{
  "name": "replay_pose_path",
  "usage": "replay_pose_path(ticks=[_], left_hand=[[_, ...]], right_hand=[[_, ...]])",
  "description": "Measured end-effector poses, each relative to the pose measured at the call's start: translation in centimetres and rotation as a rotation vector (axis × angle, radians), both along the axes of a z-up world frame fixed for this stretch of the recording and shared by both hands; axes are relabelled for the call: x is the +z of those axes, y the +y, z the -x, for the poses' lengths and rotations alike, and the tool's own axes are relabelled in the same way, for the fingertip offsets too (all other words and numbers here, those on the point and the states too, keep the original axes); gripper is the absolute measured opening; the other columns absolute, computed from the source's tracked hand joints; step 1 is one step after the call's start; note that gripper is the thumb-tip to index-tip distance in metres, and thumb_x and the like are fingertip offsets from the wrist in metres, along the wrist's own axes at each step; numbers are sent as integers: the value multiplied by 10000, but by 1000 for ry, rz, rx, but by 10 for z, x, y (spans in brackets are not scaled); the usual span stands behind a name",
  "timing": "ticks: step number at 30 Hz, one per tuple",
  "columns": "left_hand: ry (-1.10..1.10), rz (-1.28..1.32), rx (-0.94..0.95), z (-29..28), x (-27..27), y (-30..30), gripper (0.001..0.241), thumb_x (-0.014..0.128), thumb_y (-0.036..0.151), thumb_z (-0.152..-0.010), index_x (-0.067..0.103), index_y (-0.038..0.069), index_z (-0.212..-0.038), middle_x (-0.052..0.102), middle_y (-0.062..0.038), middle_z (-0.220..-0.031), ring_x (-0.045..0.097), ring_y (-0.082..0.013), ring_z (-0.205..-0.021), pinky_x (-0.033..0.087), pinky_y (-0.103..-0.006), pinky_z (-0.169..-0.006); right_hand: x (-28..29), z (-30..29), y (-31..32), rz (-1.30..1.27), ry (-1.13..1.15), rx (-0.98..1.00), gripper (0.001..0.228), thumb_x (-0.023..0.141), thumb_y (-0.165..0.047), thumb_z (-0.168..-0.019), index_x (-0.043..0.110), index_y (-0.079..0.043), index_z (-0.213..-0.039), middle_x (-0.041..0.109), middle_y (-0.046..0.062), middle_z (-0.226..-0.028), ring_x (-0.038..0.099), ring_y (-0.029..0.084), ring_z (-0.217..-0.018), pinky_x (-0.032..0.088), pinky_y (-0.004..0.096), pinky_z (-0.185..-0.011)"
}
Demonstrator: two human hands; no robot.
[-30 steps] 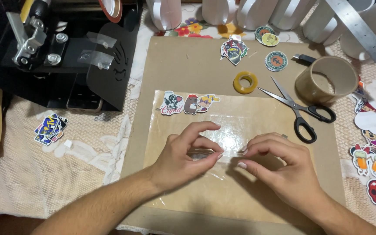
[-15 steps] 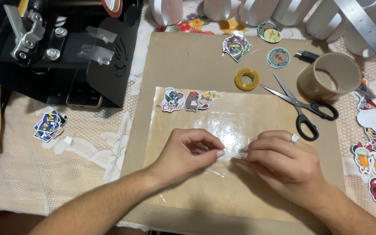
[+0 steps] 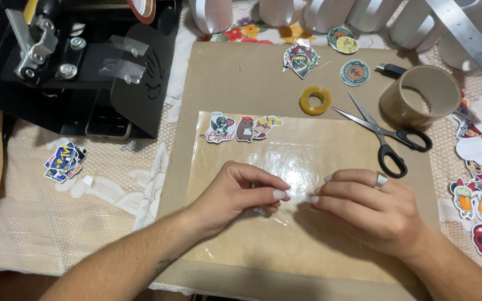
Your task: Arranging stickers on a sheet, securing them with tape, and cutting them with scissors.
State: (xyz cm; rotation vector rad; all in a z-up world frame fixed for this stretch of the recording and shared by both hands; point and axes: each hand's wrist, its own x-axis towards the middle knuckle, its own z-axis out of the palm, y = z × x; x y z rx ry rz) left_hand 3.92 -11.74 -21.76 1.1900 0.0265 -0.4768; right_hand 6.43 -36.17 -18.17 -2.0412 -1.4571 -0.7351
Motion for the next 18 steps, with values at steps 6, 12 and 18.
replay_pose_path(ticks=[6,12,18], left_hand=[[49,100,-74,-1,-2,3,216,743,13,-831,752,-67,-1032,765,-240,-906,737,-213,-735,641,-309,-740],[81,130,-71,-2,-3,4,253,749,22,-821,736,-62,-1059,756,-252,-921,753,-267,-805,647,-318,-792],[117,17,-100,-1,8,-2,270,714,77,-861,741,-73,-1085,763,-264,-961,729,-245,-709,634,-313,-646]], right_hand=[[-2,-1,-2,-21,-7,26,120,636,-111,-921,731,-39,-907,712,78,-824,683,240,-753,573,308,-715],[-1,0,-2,-14,16,36,126,738,-142,-872,713,-23,-906,709,95,-837,695,256,-757,588,320,-728],[-6,1,-4,-41,-16,-34,81,663,-77,-912,714,-33,-867,696,82,-805,681,245,-754,556,308,-726]])
